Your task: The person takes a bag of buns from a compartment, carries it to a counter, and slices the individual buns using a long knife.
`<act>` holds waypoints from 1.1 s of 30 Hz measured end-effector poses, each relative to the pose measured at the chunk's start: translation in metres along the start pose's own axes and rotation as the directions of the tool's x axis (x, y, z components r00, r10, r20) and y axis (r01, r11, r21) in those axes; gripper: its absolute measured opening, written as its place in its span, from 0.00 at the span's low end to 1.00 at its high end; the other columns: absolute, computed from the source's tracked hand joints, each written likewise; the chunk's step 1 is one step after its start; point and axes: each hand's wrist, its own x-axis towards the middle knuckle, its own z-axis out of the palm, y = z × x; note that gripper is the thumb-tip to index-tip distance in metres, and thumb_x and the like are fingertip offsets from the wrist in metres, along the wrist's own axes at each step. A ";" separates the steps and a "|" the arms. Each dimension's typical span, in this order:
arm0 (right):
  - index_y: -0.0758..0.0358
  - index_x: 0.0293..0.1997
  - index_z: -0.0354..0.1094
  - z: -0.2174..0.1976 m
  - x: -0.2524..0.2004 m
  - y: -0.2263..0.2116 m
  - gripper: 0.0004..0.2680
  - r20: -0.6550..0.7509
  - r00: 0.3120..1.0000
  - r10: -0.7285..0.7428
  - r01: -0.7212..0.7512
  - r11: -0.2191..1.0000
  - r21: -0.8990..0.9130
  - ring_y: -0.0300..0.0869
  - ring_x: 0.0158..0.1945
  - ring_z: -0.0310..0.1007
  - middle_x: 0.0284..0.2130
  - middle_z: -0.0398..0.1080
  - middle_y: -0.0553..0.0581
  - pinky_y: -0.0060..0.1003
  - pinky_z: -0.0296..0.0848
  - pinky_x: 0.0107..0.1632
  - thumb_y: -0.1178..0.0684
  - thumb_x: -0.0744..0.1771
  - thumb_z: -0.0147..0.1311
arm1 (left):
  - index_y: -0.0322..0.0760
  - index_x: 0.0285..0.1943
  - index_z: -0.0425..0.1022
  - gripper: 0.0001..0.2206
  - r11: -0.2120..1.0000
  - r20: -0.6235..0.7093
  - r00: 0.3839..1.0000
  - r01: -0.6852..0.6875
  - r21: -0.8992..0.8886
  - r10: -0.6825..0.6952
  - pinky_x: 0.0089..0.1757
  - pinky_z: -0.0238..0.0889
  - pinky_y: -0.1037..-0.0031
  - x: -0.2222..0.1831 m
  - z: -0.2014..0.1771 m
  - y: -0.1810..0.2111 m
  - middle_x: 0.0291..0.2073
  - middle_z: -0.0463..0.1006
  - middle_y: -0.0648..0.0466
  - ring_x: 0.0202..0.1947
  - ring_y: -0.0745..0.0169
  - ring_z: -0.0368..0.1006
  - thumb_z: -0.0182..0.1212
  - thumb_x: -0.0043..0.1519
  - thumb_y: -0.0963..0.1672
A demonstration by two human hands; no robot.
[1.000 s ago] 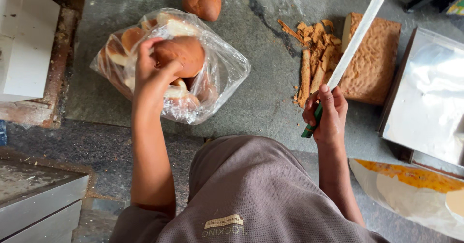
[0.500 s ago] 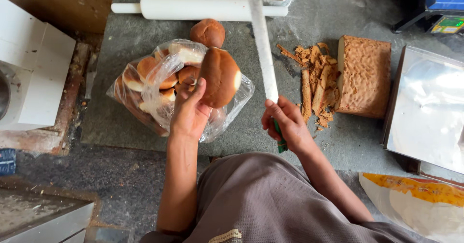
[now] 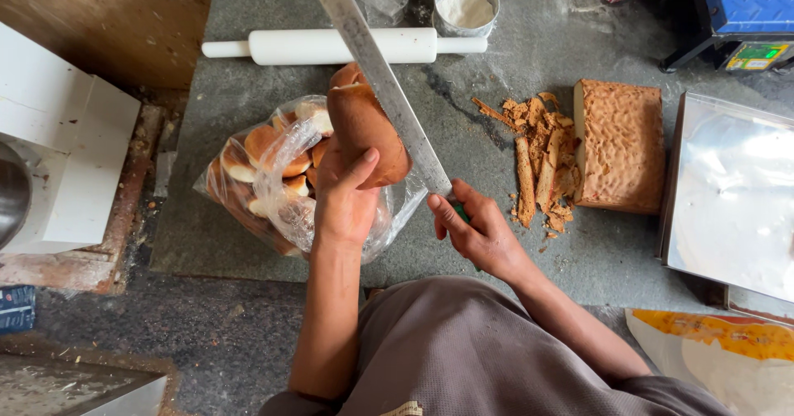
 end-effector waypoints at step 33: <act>0.63 0.35 0.62 0.019 -0.018 -0.022 0.13 0.112 0.990 -0.089 0.127 0.907 -0.402 0.40 0.15 0.58 0.12 0.60 0.58 0.44 0.57 0.22 0.44 0.71 0.45 | 0.29 0.67 0.61 0.36 0.669 -0.342 0.734 -0.201 0.715 0.587 0.63 0.60 0.58 -0.014 0.007 0.066 0.61 0.68 0.40 0.64 0.50 0.65 0.52 0.67 0.62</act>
